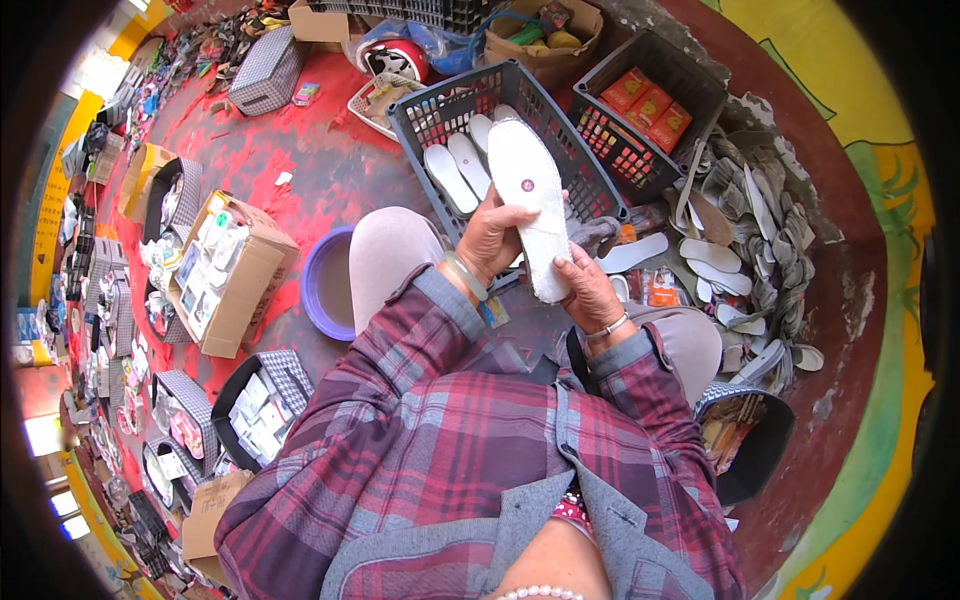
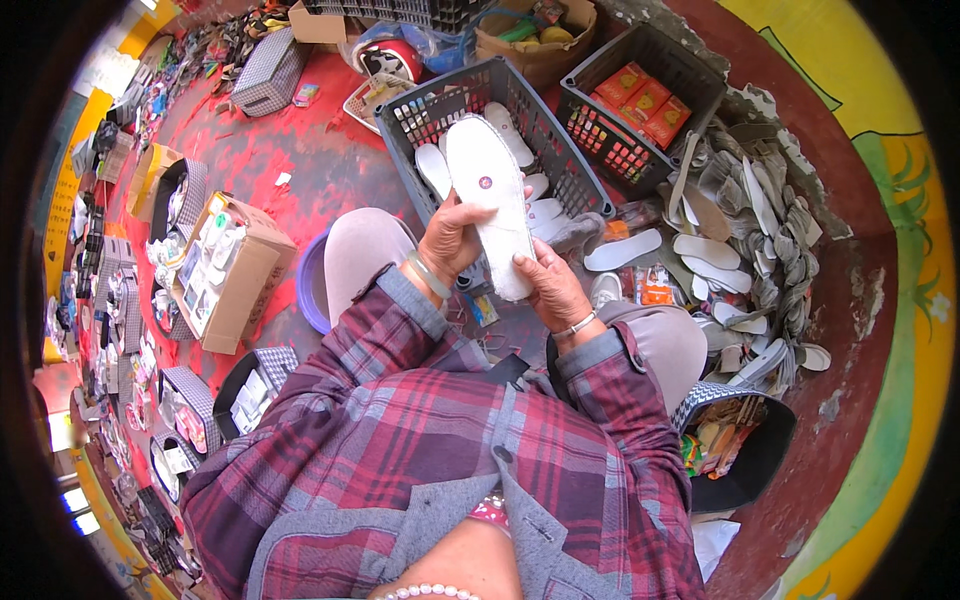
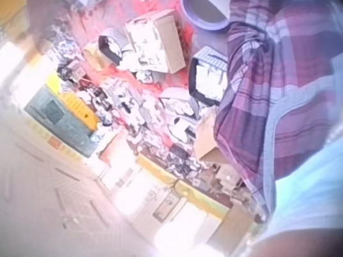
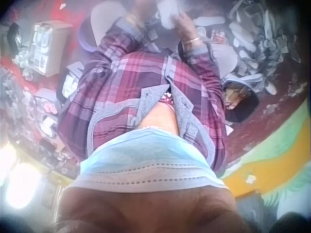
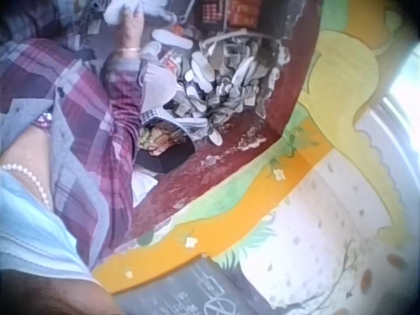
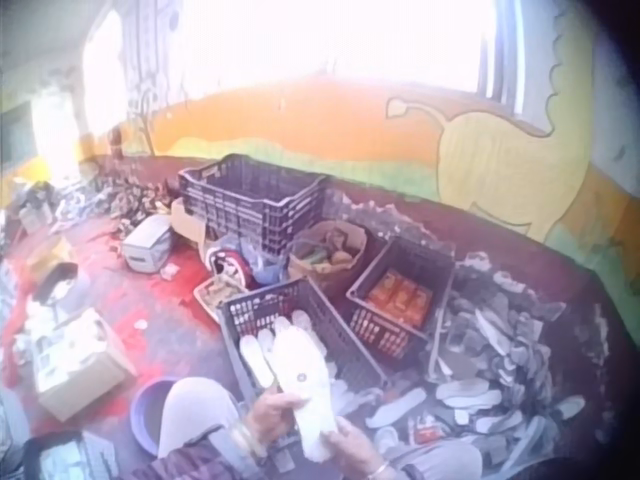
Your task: The person wipes shoe insoles with a cloth one at a time and stacks them together.
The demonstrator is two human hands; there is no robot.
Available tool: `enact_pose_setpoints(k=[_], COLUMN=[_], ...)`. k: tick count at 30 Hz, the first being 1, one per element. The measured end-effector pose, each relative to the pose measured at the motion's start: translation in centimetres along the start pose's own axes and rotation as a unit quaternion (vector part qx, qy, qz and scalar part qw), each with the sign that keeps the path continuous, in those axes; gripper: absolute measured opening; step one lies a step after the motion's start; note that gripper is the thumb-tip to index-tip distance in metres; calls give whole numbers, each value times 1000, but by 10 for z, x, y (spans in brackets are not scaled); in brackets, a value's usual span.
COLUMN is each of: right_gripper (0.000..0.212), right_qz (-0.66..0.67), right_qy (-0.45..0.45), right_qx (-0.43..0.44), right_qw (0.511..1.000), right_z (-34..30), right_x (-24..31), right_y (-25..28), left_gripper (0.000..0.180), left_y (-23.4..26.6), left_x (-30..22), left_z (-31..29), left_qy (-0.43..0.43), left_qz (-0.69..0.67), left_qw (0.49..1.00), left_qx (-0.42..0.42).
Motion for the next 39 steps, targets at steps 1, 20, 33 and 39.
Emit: enact_pose_setpoints(k=[1, 20, 33, 39], right_gripper=[61, 67, 45, 41], right_qz=[-2, -55, -87, -157], right_qy=[-2, -27, 29, 51], right_qx=[19, 88, -38, -130], right_qw=[1000, 994, 995, 978], right_z=[-1, -4, -2, 1], right_x=[1, -9, 1, -2], right_y=[-1, -8, -6, 7], left_gripper=[65, 57, 43, 48], left_y=[0, -18, 9, 16], left_x=[-3, -66, -18, 18], left_z=[1, 8, 3, -12], left_qy=[2, -109, 13, 23], left_qz=[-1, 97, -25, 16], left_qw=[1000, 989, 999, 998], left_qx=[-1, -6, -40, -61])
Point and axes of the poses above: each hand's wrist, its own z-axis towards the middle knuckle, its own y-axis out of the back of the hand, x = y × z, the point moved 4 cm from there along z, towards the middle knuckle, and after that the axes turned 12 degrees about -y, right-handed, at the moved point
